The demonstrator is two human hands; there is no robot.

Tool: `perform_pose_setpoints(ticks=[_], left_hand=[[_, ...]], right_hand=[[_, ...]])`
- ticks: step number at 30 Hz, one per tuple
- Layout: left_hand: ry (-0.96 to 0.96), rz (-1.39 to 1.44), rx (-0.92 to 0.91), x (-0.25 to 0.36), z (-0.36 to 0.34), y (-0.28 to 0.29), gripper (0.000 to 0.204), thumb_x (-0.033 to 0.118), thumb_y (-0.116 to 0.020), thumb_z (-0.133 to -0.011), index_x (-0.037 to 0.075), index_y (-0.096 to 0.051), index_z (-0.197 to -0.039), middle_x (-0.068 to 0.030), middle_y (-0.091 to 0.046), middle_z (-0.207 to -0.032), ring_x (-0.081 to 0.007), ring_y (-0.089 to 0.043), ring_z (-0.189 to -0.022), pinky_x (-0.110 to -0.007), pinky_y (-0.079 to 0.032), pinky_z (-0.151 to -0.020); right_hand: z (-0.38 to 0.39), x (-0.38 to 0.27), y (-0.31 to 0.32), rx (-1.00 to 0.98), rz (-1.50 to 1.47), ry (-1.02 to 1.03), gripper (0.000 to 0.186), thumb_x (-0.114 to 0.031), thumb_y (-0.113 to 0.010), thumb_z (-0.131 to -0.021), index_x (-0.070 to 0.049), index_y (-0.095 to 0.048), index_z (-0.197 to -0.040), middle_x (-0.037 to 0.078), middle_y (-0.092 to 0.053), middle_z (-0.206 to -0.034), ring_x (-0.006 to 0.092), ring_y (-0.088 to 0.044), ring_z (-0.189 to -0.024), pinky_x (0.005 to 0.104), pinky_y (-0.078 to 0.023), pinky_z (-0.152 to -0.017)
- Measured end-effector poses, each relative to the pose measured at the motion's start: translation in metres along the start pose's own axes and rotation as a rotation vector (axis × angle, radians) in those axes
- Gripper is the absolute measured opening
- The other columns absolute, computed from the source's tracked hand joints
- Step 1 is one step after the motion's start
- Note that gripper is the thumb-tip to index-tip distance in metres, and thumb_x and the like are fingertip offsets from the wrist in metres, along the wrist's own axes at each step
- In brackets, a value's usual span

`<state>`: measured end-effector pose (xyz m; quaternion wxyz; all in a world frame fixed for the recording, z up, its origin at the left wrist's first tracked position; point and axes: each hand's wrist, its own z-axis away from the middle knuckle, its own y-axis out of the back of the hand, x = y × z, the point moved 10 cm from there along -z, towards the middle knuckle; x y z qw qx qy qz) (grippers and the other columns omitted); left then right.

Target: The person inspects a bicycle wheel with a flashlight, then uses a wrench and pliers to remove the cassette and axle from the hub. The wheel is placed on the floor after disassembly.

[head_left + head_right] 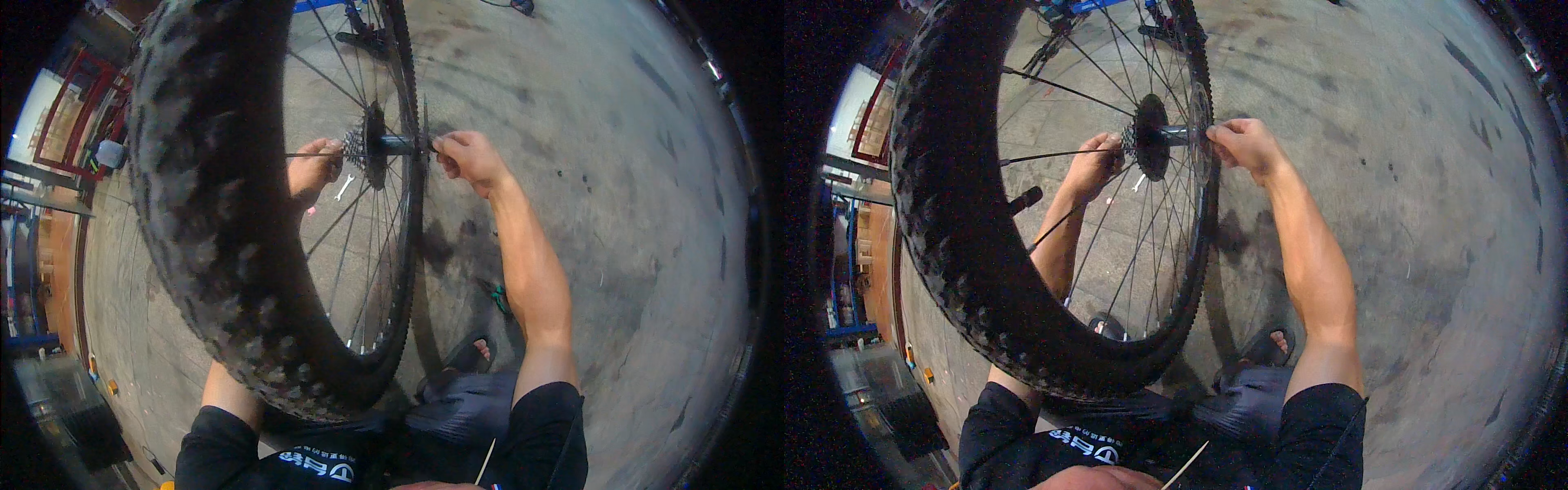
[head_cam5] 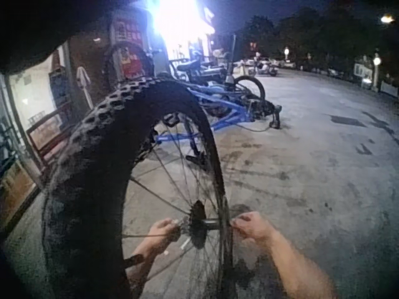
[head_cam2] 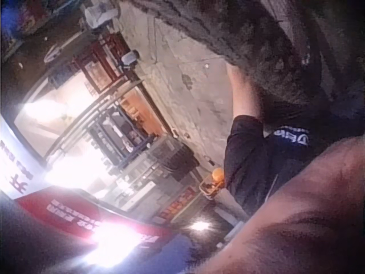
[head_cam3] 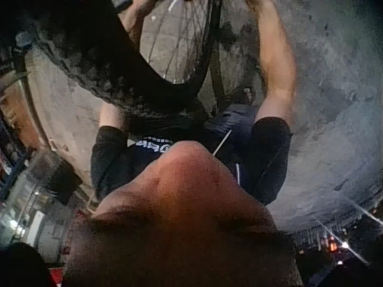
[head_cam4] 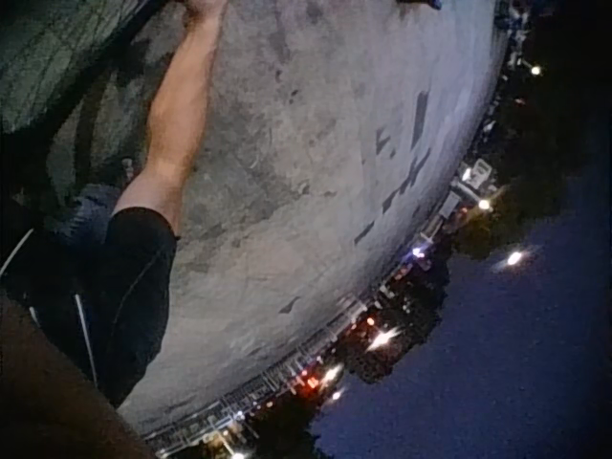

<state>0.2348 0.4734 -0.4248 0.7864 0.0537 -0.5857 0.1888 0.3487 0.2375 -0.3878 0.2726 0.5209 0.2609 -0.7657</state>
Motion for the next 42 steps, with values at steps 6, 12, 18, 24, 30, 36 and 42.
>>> perform_pose_setpoints(ticks=[6,12,18,24,30,36,42], left_hand=[[-0.016,-0.105,0.002,-0.008,0.004,-0.028,0.026,0.032,-0.058,-0.098,0.008,-0.064,-0.090,0.0002,-0.059,-0.075,-0.0090,-0.051,-0.065,-0.024,-0.040,-0.058],[0.022,-0.012,-0.049,0.008,0.021,0.011,0.028,0.032,-0.057,-0.099,0.006,-0.066,-0.095,-0.0030,-0.064,-0.083,-0.0108,-0.054,-0.070,-0.025,-0.042,-0.061],[0.014,0.001,-0.145,0.008,-0.003,-0.031,0.031,0.033,-0.053,-0.100,0.006,-0.067,-0.097,-0.0029,-0.065,-0.084,-0.0125,-0.056,-0.070,-0.027,-0.043,-0.063],[-0.031,-0.038,-0.213,0.000,-0.013,-0.031,0.025,0.029,-0.065,-0.093,0.005,-0.070,-0.097,-0.0019,-0.068,-0.085,-0.0105,-0.058,-0.070,-0.026,-0.043,-0.060],[-0.171,-0.123,-0.200,0.002,-0.022,-0.038,0.024,0.024,-0.076,-0.084,0.003,-0.073,-0.095,-0.0021,-0.067,-0.078,-0.0110,-0.058,-0.068,-0.027,-0.045,-0.062],[-0.226,-0.145,-0.213,0.010,-0.027,-0.046,0.022,0.022,-0.075,-0.083,0.002,-0.073,-0.091,-0.0021,-0.065,-0.074,-0.0117,-0.057,-0.066,-0.028,-0.045,-0.061],[-0.254,-0.179,-0.166,0.013,-0.026,-0.045,0.022,0.023,-0.074,-0.083,0.002,-0.071,-0.088,-0.0026,-0.064,-0.072,-0.0129,-0.058,-0.067,-0.030,-0.047,-0.062]], right_hand=[[0.014,0.005,0.036,0.081,0.089,0.003,0.019,-0.021,-0.066,-0.092,-0.003,-0.066,-0.094,0.000,-0.058,-0.074,0.0099,-0.051,-0.063,0.0273,-0.042,-0.057],[-0.029,0.048,0.004,-0.044,-0.004,0.033,0.020,-0.023,-0.067,-0.093,-0.004,-0.066,-0.099,0.002,-0.060,-0.077,0.0132,-0.054,-0.065,0.0303,-0.046,-0.062],[-0.017,0.056,0.106,0.137,0.040,0.127,0.023,-0.015,-0.056,-0.098,-0.005,-0.059,-0.119,0.005,-0.066,-0.099,0.0172,-0.063,-0.082,0.0324,-0.052,-0.070],[0.000,0.047,0.076,0.058,-0.072,0.071,0.011,-0.012,-0.068,-0.092,-0.009,-0.059,-0.097,0.001,-0.063,-0.084,0.0150,-0.061,-0.072,0.0297,-0.049,-0.064],[0.010,0.036,0.064,0.087,-0.075,0.112,0.014,-0.009,-0.066,-0.092,-0.007,-0.061,-0.106,0.001,-0.066,-0.089,0.0125,-0.062,-0.076,0.0290,-0.049,-0.064],[0.005,0.041,0.077,0.033,-0.125,0.137,0.024,-0.006,-0.067,-0.092,-0.006,-0.058,-0.114,0.001,-0.066,-0.092,0.0116,-0.062,-0.074,0.0299,-0.054,-0.065],[0.004,0.041,0.083,0.093,-0.114,0.136,0.022,-0.006,-0.065,-0.093,-0.006,-0.056,-0.113,-0.002,-0.062,-0.085,0.0099,-0.060,-0.072,0.0285,-0.055,-0.067]])
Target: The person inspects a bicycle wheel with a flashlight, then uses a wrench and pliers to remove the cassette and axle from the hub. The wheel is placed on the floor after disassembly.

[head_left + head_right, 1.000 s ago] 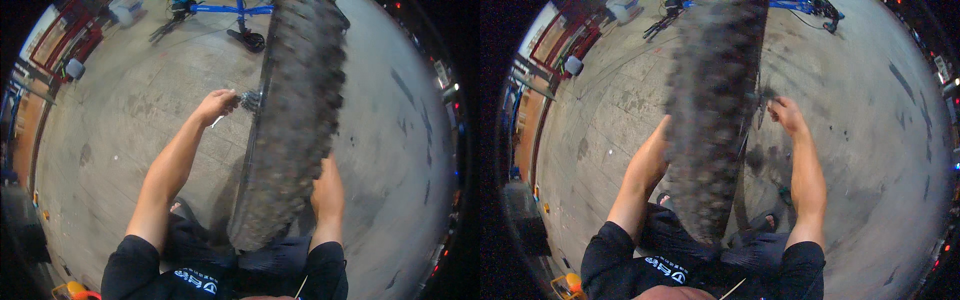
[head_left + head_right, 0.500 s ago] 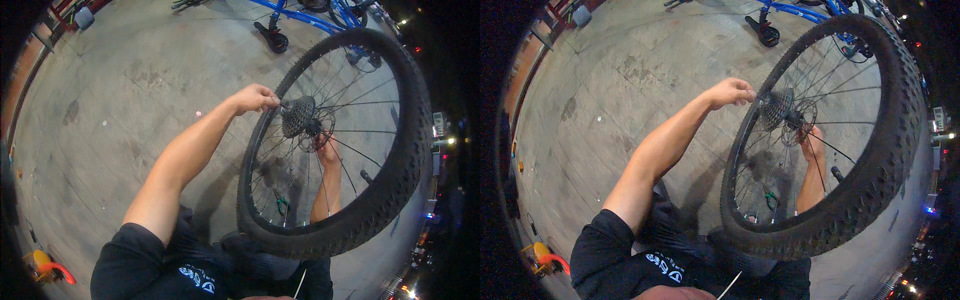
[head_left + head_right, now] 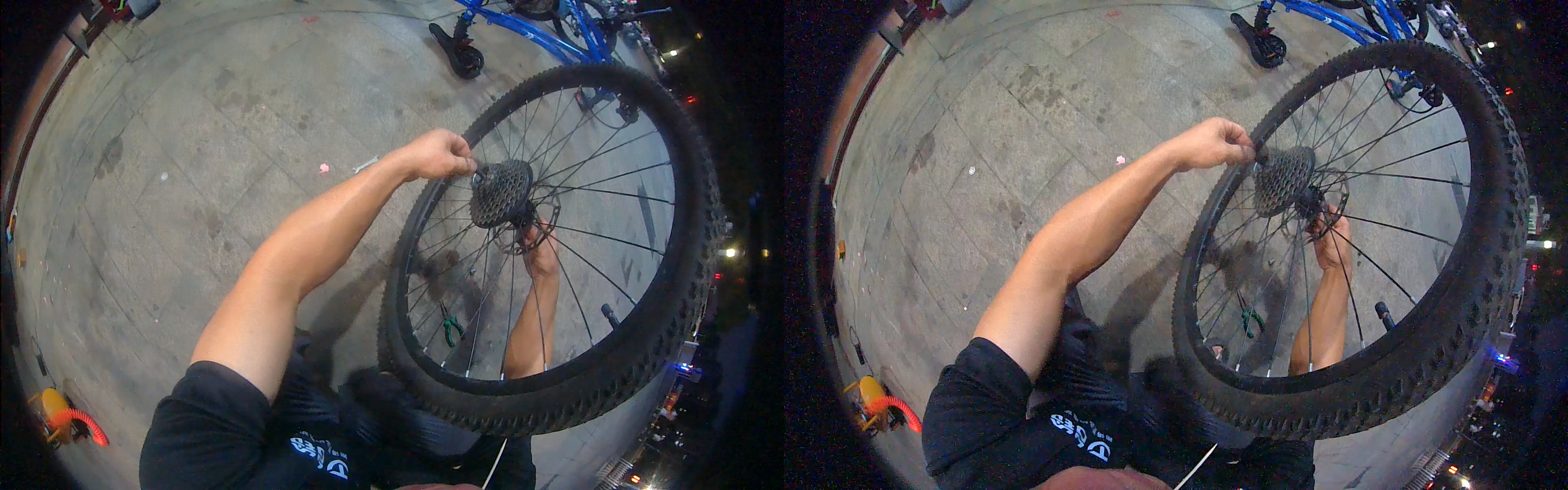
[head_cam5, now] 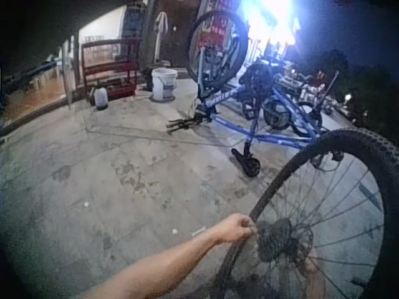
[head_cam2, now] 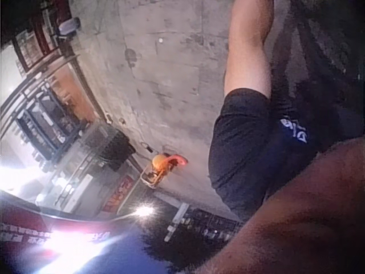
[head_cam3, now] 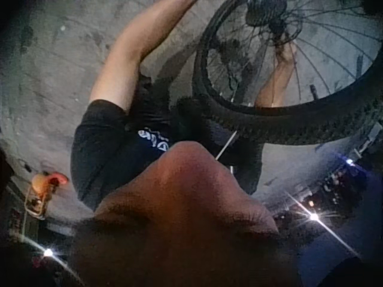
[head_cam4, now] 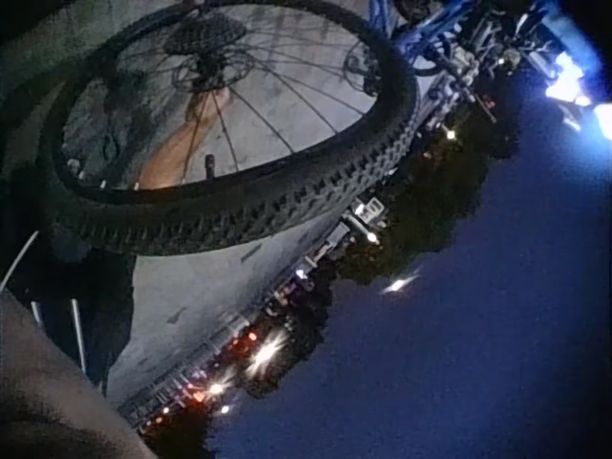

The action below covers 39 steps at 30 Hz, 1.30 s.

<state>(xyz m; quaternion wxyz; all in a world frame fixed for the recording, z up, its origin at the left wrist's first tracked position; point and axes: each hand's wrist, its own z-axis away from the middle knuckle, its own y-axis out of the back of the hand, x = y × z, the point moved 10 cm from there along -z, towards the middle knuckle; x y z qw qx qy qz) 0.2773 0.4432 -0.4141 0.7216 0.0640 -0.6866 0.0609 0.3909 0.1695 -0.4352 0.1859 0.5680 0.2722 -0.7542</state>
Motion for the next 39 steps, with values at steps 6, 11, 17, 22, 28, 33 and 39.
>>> perform_pose_setpoints(ticks=[6,11,17,22,28,33,39], left_hand=[[0.004,-0.060,0.002,-0.002,0.001,0.004,0.025,0.026,-0.075,-0.082,0.002,-0.071,-0.086,-0.0035,-0.064,-0.071,-0.0135,-0.058,-0.067,-0.031,-0.047,-0.063],[-0.053,-0.099,0.035,0.008,0.000,0.000,0.026,0.028,-0.075,-0.081,0.002,-0.071,-0.086,-0.0036,-0.064,-0.071,-0.0129,-0.058,-0.065,-0.031,-0.047,-0.062],[0.038,-0.056,-0.007,0.002,0.003,-0.003,0.027,0.029,-0.075,-0.081,0.003,-0.073,-0.086,-0.0043,-0.065,-0.071,-0.0124,-0.059,-0.067,-0.031,-0.047,-0.063],[-0.028,-0.141,0.045,0.010,0.000,-0.003,0.029,0.031,-0.076,-0.081,0.002,-0.073,-0.087,-0.0058,-0.065,-0.071,-0.0156,-0.060,-0.068,-0.033,-0.048,-0.065],[0.001,-0.273,0.098,0.007,0.004,0.005,0.030,0.032,-0.076,-0.082,0.002,-0.072,-0.086,-0.0089,-0.067,-0.073,-0.0187,-0.063,-0.073,-0.034,-0.050,-0.069],[-0.014,-0.126,0.013,0.005,-0.003,-0.006,0.032,0.033,-0.075,-0.081,0.002,-0.070,-0.084,-0.0106,-0.068,-0.074,-0.0205,-0.064,-0.074,-0.036,-0.050,-0.071],[-0.064,-0.247,-0.021,0.007,-0.013,-0.013,0.036,0.035,-0.073,-0.082,0.000,-0.068,-0.078,-0.0173,-0.065,-0.072,-0.0278,-0.064,-0.071,-0.039,-0.050,-0.071]], right_hand=[[0.000,0.005,-0.007,0.006,0.006,-0.002,0.022,-0.008,-0.065,-0.093,-0.005,-0.056,-0.113,-0.003,-0.060,-0.085,0.0085,-0.058,-0.072,0.0244,-0.048,-0.064],[-0.006,0.013,0.023,-0.109,0.067,-0.009,0.043,-0.022,-0.069,-0.092,-0.003,-0.054,-0.127,0.005,-0.064,-0.119,0.0160,-0.061,-0.107,0.0315,-0.048,-0.090],[-0.004,0.013,0.006,-0.108,0.023,0.000,0.037,-0.019,-0.069,-0.092,-0.005,-0.055,-0.124,0.002,-0.065,-0.112,0.0135,-0.061,-0.098,0.0264,-0.047,-0.082],[-0.002,-0.001,0.026,0.068,0.297,0.058,0.041,-0.023,-0.070,-0.093,-0.004,-0.054,-0.125,0.002,-0.065,-0.111,0.0140,-0.060,-0.096,0.0310,-0.046,-0.086],[0.086,-0.174,-0.009,0.093,-0.233,0.438,0.050,-0.021,-0.053,-0.098,-0.007,-0.042,-0.144,0.015,-0.046,-0.144,0.0246,-0.052,-0.113,0.0387,-0.044,-0.089],[0.186,-0.264,-0.121,-0.001,0.177,0.584,0.065,-0.031,-0.060,-0.090,-0.003,-0.039,-0.144,0.019,-0.046,-0.141,0.0304,-0.054,-0.115,0.0420,-0.050,-0.089],[0.221,-0.274,-0.163,0.263,0.593,0.531,0.088,-0.042,-0.070,-0.078,0.004,-0.034,-0.144,0.024,-0.045,-0.139,0.0383,-0.055,-0.119,0.0457,-0.056,-0.088]])
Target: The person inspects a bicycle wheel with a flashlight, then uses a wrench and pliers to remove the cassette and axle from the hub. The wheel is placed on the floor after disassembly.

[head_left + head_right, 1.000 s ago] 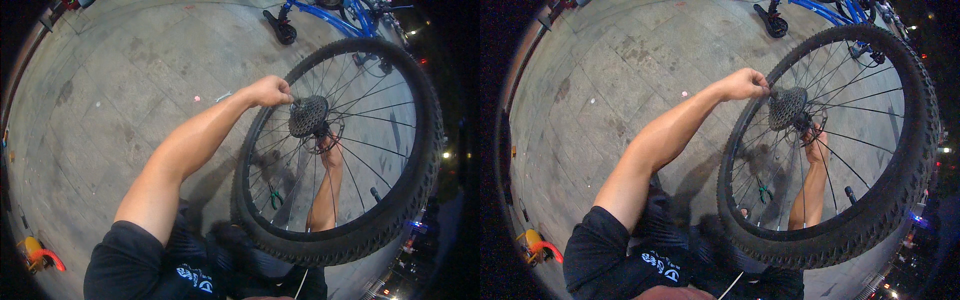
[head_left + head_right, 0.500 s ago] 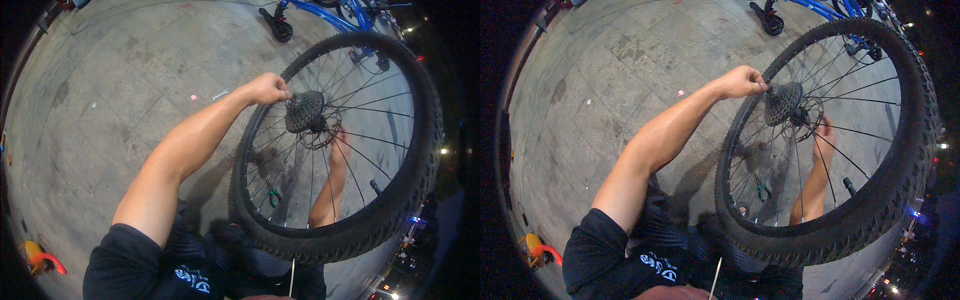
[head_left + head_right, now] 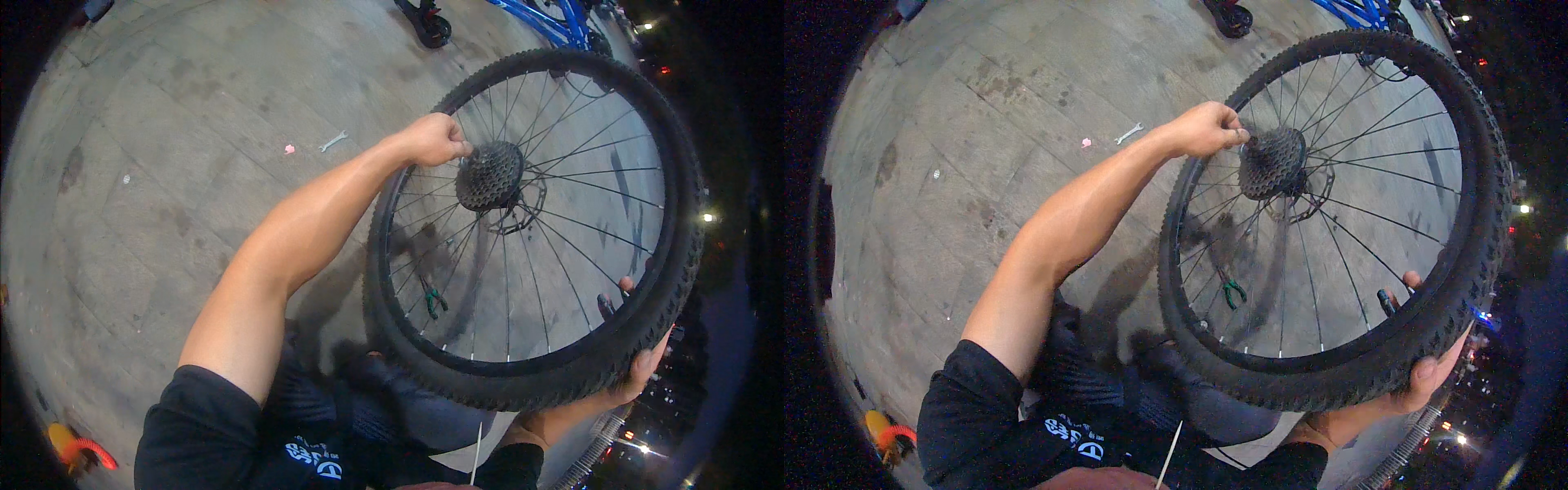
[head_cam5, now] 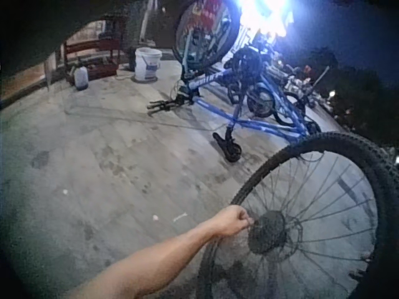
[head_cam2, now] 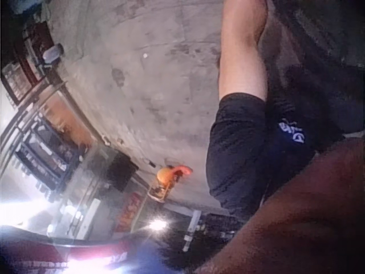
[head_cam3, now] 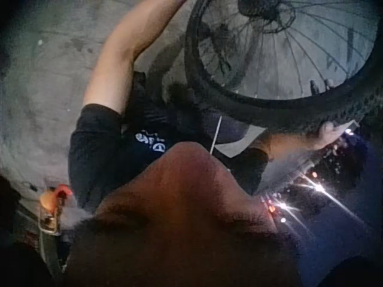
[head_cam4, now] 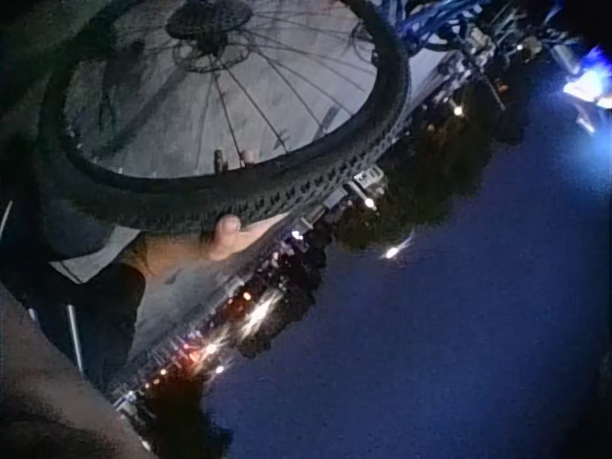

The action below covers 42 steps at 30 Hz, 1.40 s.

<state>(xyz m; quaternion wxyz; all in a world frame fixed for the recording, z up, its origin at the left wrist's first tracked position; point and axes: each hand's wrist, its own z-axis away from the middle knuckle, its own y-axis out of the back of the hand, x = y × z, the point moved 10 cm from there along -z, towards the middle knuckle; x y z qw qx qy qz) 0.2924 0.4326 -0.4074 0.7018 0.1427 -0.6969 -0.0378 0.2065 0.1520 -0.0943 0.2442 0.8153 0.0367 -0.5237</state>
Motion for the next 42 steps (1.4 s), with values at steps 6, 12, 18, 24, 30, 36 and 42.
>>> perform_pose_setpoints(ticks=[6,12,18,24,30,36,42], left_hand=[[-0.069,-0.052,0.039,0.007,0.000,-0.001,0.040,0.039,-0.068,-0.083,0.000,-0.070,-0.076,-0.0225,-0.066,-0.074,-0.0364,-0.065,-0.075,-0.045,-0.050,-0.071],[-0.067,-0.029,-0.071,0.006,-0.003,-0.006,0.043,0.041,-0.062,-0.087,-0.001,-0.073,-0.086,-0.0231,-0.069,-0.084,-0.0402,-0.066,-0.083,-0.046,-0.051,-0.077],[-0.125,-0.002,-0.152,0.017,0.005,-0.001,0.035,0.035,-0.064,-0.087,0.002,-0.074,-0.093,-0.0213,-0.070,-0.091,-0.0383,-0.067,-0.089,-0.045,-0.051,-0.081],[-0.119,0.173,-0.023,0.024,0.035,0.011,0.027,0.030,-0.068,-0.086,0.005,-0.073,-0.094,-0.0186,-0.071,-0.091,-0.0373,-0.067,-0.092,-0.046,-0.051,-0.081],[-0.186,0.210,0.009,0.034,0.043,0.020,0.020,0.024,-0.066,-0.086,0.005,-0.072,-0.091,-0.0183,-0.070,-0.087,-0.0389,-0.066,-0.088,-0.049,-0.051,-0.078],[-0.143,0.254,0.084,0.026,0.045,0.021,0.016,0.018,-0.064,-0.084,0.006,-0.072,-0.092,-0.0182,-0.070,-0.089,-0.0396,-0.066,-0.088,-0.049,-0.051,-0.078],[-0.136,0.273,0.031,0.025,0.045,0.020,0.017,0.015,-0.064,-0.081,0.007,-0.072,-0.093,-0.0177,-0.070,-0.090,-0.0387,-0.067,-0.089,-0.049,-0.052,-0.079]], right_hand=[[-0.002,-0.005,0.000,0.017,0.063,-0.095,0.097,-0.041,-0.073,-0.074,0.009,-0.029,-0.145,0.028,-0.043,-0.140,0.0420,-0.053,-0.122,0.0467,-0.058,-0.086],[0.007,0.013,0.029,0.018,-0.080,-0.094,0.091,-0.031,-0.071,-0.076,0.009,-0.028,-0.146,0.030,-0.039,-0.143,0.0443,-0.048,-0.127,0.0522,-0.053,-0.094],[0.015,0.017,0.046,-0.001,-0.151,-0.158,0.097,-0.029,-0.071,-0.076,0.007,-0.020,-0.150,0.031,-0.033,-0.147,0.0427,-0.042,-0.134,0.0578,-0.046,-0.102],[0.028,0.019,0.051,-0.010,-0.205,-0.282,0.092,-0.024,-0.068,-0.079,0.006,-0.018,-0.151,0.025,-0.026,-0.154,0.0404,-0.042,-0.135,0.0604,-0.045,-0.103],[0.038,0.005,0.072,-0.034,-0.115,-0.427,0.084,-0.013,-0.060,-0.082,0.000,-0.017,-0.153,0.028,-0.036,-0.147,0.0421,-0.044,-0.133,0.0602,-0.045,-0.102],[0.040,0.002,0.060,0.157,-0.211,-0.310,0.083,-0.024,-0.068,-0.085,0.000,-0.023,-0.150,0.024,-0.047,-0.137,0.0396,-0.055,-0.122,0.0515,-0.052,-0.097],[0.034,0.002,0.070,0.331,0.248,-0.302,0.082,-0.025,-0.075,-0.078,0.002,-0.033,-0.143,0.017,-0.056,-0.120,0.0262,-0.064,-0.096,0.0371,-0.059,-0.077]])
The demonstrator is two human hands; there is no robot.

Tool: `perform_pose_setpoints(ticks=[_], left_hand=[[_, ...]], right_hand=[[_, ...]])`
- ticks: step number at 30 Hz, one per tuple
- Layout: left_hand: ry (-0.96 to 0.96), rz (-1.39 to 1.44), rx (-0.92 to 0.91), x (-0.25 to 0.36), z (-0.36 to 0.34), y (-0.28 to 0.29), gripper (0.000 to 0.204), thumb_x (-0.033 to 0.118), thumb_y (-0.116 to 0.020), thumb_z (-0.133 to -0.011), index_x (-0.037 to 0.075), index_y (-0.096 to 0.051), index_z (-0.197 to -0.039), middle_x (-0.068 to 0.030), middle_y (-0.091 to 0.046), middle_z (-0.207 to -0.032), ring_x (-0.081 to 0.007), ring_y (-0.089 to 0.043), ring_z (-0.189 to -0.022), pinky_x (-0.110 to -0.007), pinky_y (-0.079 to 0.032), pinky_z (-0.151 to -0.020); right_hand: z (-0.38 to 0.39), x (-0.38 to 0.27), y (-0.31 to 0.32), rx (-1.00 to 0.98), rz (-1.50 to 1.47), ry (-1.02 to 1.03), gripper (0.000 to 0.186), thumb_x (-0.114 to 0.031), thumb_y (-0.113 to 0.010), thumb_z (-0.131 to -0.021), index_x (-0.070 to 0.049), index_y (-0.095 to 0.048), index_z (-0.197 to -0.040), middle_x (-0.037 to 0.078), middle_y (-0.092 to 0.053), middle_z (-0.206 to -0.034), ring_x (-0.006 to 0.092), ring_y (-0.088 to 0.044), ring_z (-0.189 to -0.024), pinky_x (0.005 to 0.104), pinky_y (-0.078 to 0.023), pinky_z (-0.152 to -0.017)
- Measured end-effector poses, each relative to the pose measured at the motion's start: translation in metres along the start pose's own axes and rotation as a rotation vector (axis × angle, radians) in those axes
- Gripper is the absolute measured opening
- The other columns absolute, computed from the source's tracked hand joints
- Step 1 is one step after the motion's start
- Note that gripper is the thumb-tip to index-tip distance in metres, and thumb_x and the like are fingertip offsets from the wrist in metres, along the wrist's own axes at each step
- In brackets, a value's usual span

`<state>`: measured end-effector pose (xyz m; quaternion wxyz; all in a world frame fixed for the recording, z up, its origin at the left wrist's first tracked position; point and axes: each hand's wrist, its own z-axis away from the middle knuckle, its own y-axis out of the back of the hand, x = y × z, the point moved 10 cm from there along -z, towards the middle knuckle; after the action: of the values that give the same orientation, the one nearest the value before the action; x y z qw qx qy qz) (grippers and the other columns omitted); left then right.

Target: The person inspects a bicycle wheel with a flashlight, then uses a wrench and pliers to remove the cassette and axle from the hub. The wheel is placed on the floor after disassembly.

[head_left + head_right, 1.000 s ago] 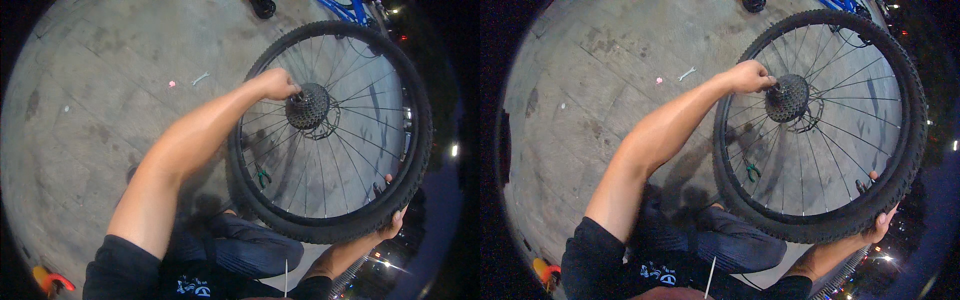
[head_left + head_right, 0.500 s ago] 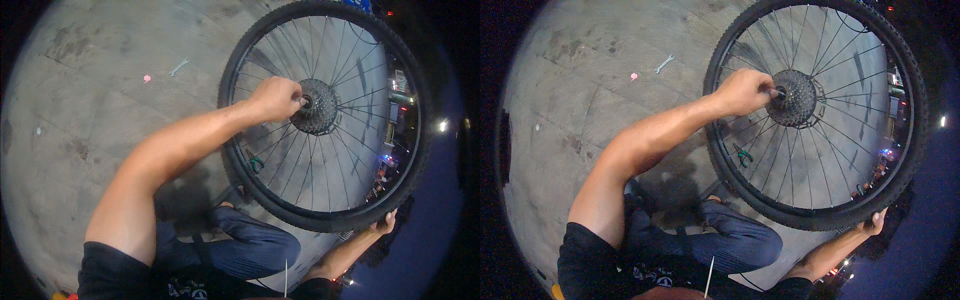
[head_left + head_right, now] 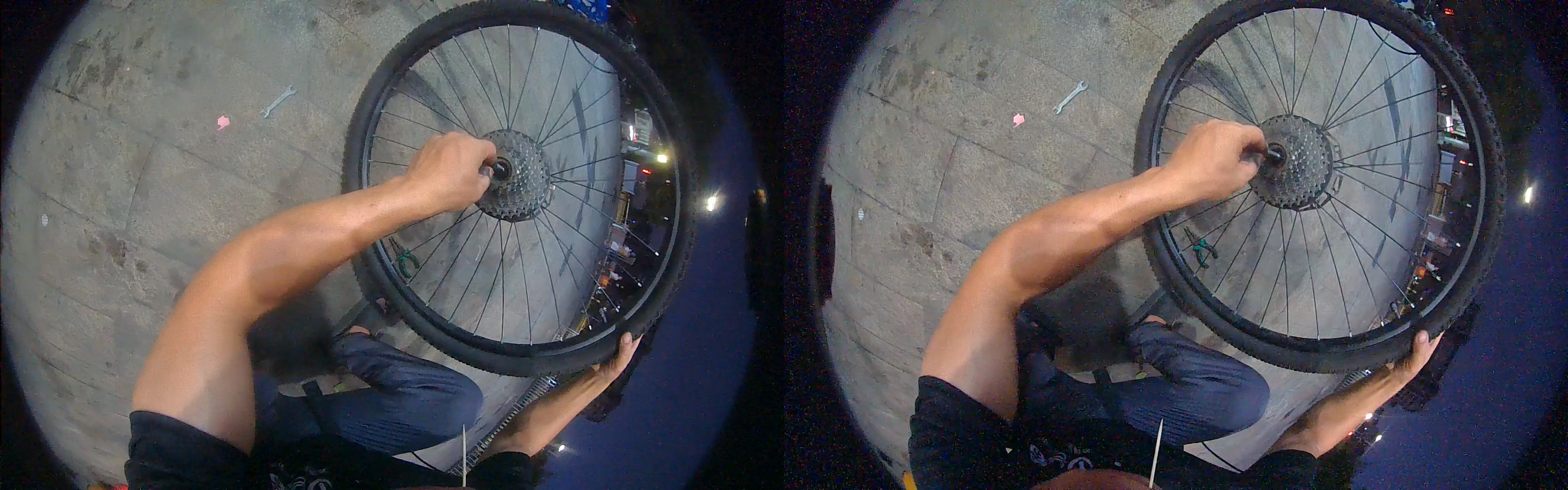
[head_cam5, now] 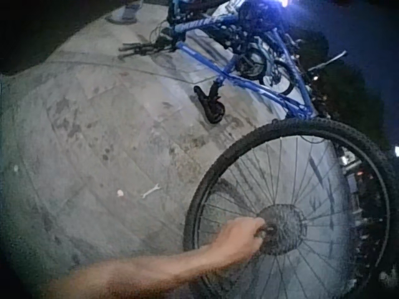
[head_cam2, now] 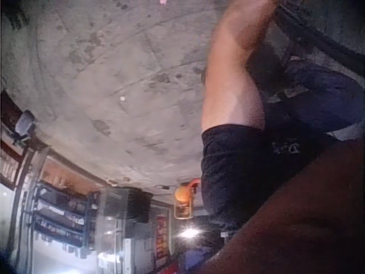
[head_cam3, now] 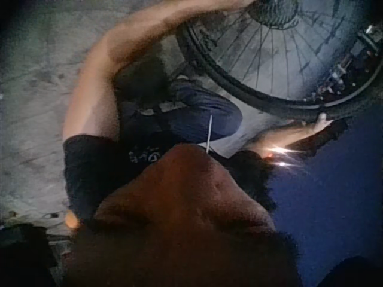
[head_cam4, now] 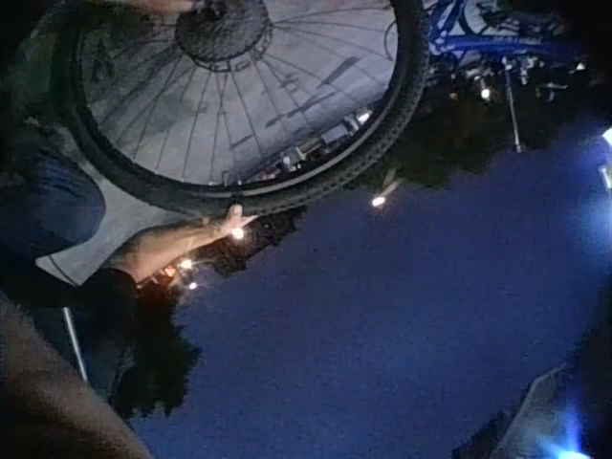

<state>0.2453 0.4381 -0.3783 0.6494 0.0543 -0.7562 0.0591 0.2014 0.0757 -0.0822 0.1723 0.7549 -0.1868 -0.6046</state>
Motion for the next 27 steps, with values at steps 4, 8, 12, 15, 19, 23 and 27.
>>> perform_pose_setpoints(ticks=[4,8,12,15,19,23,27], left_hand=[[-0.084,0.045,0.046,-0.006,-0.001,0.005,0.017,0.014,-0.064,-0.081,0.007,-0.072,-0.094,-0.0172,-0.071,-0.091,-0.0374,-0.067,-0.091,-0.048,-0.052,-0.079],[-0.126,0.037,0.047,-0.005,0.003,0.010,0.018,0.016,-0.067,-0.081,0.008,-0.071,-0.096,-0.0150,-0.070,-0.091,-0.0358,-0.066,-0.091,-0.047,-0.052,-0.079],[-0.209,0.032,0.108,0.005,0.007,0.013,0.018,0.019,-0.070,-0.079,0.009,-0.070,-0.095,-0.0122,-0.066,-0.090,-0.0342,-0.065,-0.088,-0.047,-0.052,-0.077],[-0.273,0.029,0.189,0.012,0.009,0.015,0.017,0.017,-0.072,-0.078,0.009,-0.069,-0.093,-0.0112,-0.065,-0.089,-0.0336,-0.065,-0.086,-0.046,-0.052,-0.075],[-0.319,0.058,0.214,0.014,0.010,0.016,0.013,0.014,-0.072,-0.078,0.008,-0.068,-0.089,-0.0114,-0.064,-0.089,-0.0339,-0.064,-0.085,-0.045,-0.051,-0.073],[-0.338,0.079,0.192,0.013,0.010,0.015,0.011,0.014,-0.071,-0.079,0.007,-0.066,-0.086,-0.0117,-0.064,-0.088,-0.0343,-0.064,-0.085,-0.045,-0.051,-0.073],[-0.335,0.076,0.222,0.013,0.011,0.017,0.011,0.014,-0.071,-0.079,0.006,-0.066,-0.085,-0.0120,-0.064,-0.087,-0.0340,-0.064,-0.085,-0.045,-0.051,-0.073]], right_hand=[[-0.004,0.000,0.002,-0.022,-0.010,0.002,0.081,-0.024,-0.076,-0.077,0.002,-0.035,-0.141,0.017,-0.057,-0.117,0.0263,-0.066,-0.092,0.0375,-0.061,-0.074],[-0.003,-0.001,-0.004,-0.028,-0.019,-0.012,0.078,-0.024,-0.077,-0.076,0.002,-0.037,-0.138,0.018,-0.061,-0.108,0.0276,-0.068,-0.086,0.0399,-0.062,-0.071],[-0.003,-0.002,-0.004,-0.017,0.018,0.012,0.077,-0.025,-0.077,-0.076,0.003,-0.039,-0.137,0.017,-0.062,-0.106,0.0276,-0.068,-0.086,0.0366,-0.062,-0.068],[-0.005,0.001,0.018,0.024,0.042,0.030,0.079,-0.027,-0.077,-0.075,0.003,-0.039,-0.138,0.017,-0.060,-0.109,0.0272,-0.067,-0.085,0.0342,-0.061,-0.068],[-0.004,0.003,0.022,-0.033,0.020,-0.042,0.083,-0.027,-0.077,-0.074,0.004,-0.038,-0.140,0.018,-0.058,-0.116,0.0280,-0.067,-0.089,0.0368,-0.059,-0.076],[-0.001,-0.002,0.014,0.054,0.043,0.041,0.084,-0.027,-0.077,-0.074,0.004,-0.037,-0.141,0.018,-0.057,-0.120,0.0293,-0.065,-0.096,0.0401,-0.058,-0.083],[-0.001,-0.001,0.017,0.068,0.073,0.028,0.084,-0.028,-0.076,-0.074,0.004,-0.037,-0.141,0.019,-0.056,-0.124,0.0298,-0.064,-0.100,0.0405,-0.058,-0.085]])
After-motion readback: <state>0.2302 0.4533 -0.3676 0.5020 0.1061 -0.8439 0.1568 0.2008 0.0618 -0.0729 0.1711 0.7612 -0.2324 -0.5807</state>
